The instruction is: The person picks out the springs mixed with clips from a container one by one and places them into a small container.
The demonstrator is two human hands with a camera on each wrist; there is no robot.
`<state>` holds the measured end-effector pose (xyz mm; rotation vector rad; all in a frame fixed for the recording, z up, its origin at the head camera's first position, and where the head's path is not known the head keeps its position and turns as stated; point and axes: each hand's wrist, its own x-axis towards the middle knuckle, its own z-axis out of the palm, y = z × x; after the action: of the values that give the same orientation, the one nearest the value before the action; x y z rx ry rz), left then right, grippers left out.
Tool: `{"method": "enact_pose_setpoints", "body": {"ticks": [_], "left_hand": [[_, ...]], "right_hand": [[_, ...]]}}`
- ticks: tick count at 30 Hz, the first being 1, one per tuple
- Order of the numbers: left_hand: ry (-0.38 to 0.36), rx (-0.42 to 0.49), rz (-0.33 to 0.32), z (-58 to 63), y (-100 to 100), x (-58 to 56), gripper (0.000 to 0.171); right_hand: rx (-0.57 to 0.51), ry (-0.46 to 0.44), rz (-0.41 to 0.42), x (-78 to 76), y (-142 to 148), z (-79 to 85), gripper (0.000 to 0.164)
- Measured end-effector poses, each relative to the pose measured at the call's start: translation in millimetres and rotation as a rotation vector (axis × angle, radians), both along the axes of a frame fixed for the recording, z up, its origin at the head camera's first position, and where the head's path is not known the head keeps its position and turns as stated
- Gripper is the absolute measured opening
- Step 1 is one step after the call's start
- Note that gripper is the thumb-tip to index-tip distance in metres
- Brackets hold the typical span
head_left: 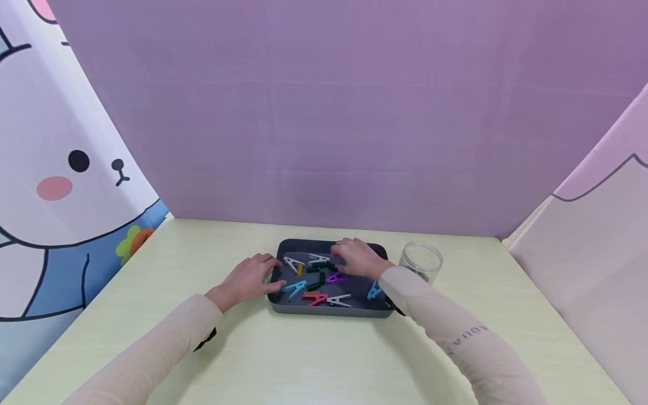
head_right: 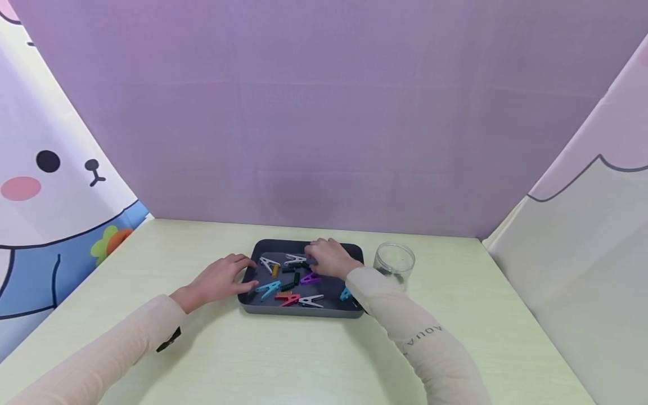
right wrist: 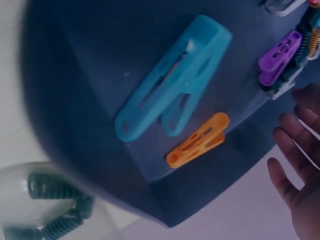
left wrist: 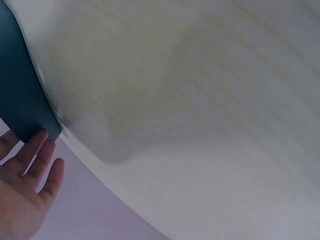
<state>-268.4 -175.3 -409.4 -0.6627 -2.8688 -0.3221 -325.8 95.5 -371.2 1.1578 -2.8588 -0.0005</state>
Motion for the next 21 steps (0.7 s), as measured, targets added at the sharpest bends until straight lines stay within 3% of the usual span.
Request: {"method": "enact_pose_setpoints", "body": {"ticks": [9, 21], "left_hand": [[0.008, 0.000, -0.001, 0.1, -1.0, -0.3, 0.048], [-0.007, -0.003, 0.004, 0.1, 1.7, -1.5, 0.049]], "right_hand": [[0.019, -0.075, 0.007, -5.8, -2.2, 3.7, 0.021], [0.082, -0.067, 0.053, -12.3, -6.7, 2.9, 0.018]]}}
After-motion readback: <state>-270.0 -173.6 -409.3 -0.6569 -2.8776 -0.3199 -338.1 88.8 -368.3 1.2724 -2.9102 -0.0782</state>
